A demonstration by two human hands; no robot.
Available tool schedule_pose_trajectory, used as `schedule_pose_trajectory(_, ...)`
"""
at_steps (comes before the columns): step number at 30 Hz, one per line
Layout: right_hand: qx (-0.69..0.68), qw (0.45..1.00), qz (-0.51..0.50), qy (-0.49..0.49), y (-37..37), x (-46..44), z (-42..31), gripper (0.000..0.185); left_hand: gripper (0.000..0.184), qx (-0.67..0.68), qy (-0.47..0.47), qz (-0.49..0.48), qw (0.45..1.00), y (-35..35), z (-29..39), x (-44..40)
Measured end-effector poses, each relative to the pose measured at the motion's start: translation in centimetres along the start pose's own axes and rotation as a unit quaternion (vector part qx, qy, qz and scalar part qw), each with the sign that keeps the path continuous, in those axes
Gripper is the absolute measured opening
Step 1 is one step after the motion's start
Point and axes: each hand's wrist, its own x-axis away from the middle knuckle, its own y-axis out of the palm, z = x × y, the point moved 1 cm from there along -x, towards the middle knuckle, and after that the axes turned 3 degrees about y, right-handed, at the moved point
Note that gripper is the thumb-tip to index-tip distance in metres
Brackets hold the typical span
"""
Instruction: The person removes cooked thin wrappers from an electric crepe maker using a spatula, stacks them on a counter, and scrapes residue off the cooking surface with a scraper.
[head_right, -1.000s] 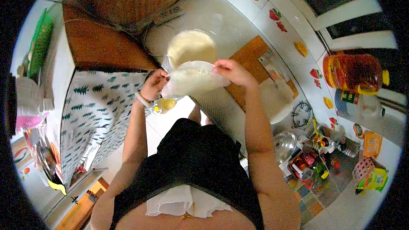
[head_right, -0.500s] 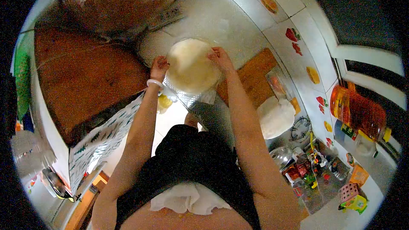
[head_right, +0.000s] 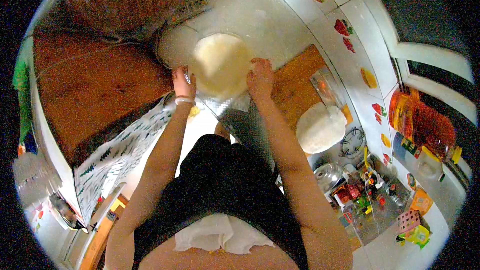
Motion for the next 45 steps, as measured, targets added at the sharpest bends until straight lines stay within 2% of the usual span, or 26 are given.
schedule_pose_trajectory(1, 0.0, 0.999, -0.03, -0.03, 0.3, 0.8, -0.4, 0.034, 0.033, -0.02, 0.053, -0.013, 0.998, -0.4, 1.1, 0.7)
schedule_pose_trajectory(3, 0.001, 0.992, -0.087, -0.09, 1.1, 2.2, -0.7, 0.03, 0.03, 0.0, 0.047, -0.08, 0.996, 0.2, 1.9, 2.5)
schedule_pose_trajectory(6, 0.024, 0.977, -0.172, -0.125, 2.2, 4.2, -0.6, 0.03, 0.03, -0.013, 0.004, -0.154, 0.988, 1.1, 2.0, 5.1)
schedule_pose_trajectory(11, 0.034, 0.98, -0.141, -0.135, 1.8, 6.5, -0.3, 0.031, 0.032, -0.062, 0.026, -0.167, 0.984, 1.3, 1.0, 6.7)
schedule_pose_trajectory(18, -0.036, 0.994, -0.078, -0.069, -2.2, 9.2, 0.4, 0.029, 0.033, -0.001, 0.007, -0.102, 0.995, -2.3, 1.3, 8.6)
schedule_pose_trajectory(26, -0.066, 0.996, -0.032, -0.05, -2.2, 16.2, 2.9, 0.023, 0.03, 0.062, 0.021, -0.115, 0.991, -4.0, 0.4, 14.1)
schedule_pose_trajectory(29, -0.162, 0.985, -0.051, 0.012, -1.9, 18.2, 3.2, 0.023, 0.028, 0.139, -0.087, -0.117, 0.98, -4.4, 0.3, 16.3)
schedule_pose_trajectory(30, -0.206, 0.976, -0.061, 0.042, -1.8, 18.7, 3.2, 0.023, 0.03, 0.143, -0.095, -0.109, 0.979, -4.2, -0.3, 16.8)
schedule_pose_trajectory(33, -0.262, 0.958, -0.071, 0.097, -1.0, 19.4, 4.2, 0.022, 0.034, 0.257, -0.181, -0.097, 0.944, -2.6, -2.9, 18.1)
schedule_pose_trajectory(34, -0.265, 0.955, -0.07, 0.11, -1.0, 19.3, 4.4, 0.021, 0.036, 0.296, -0.28, -0.131, 0.904, -2.4, -3.2, 18.2)
schedule_pose_trajectory(36, -0.269, 0.95, -0.068, 0.139, -0.7, 18.8, 4.9, 0.019, 0.035, 0.389, -0.383, -0.098, 0.832, -2.0, -3.5, 17.7)
schedule_pose_trajectory(37, -0.296, 0.93, -0.095, 0.196, -0.4, 18.3, 5.3, 0.019, 0.034, 0.434, -0.43, -0.081, 0.787, -1.8, -3.1, 17.2)
schedule_pose_trajectory(39, -0.348, 0.874, -0.149, 0.304, 0.9, 17.0, 5.7, 0.02, 0.032, 0.477, -0.455, -0.056, 0.75, -1.1, -3.5, 16.1)
schedule_pose_trajectory(41, -0.329, 0.876, -0.167, 0.312, 2.7, 16.2, 6.3, 0.022, 0.032, 0.504, -0.473, -0.038, 0.722, -1.1, -3.2, 14.5)
schedule_pose_trajectory(45, -0.306, 0.886, -0.175, 0.3, 5.2, 14.7, 6.7, 0.039, 0.022, 0.478, -0.483, -0.042, 0.732, 0.1, -4.2, 11.9)
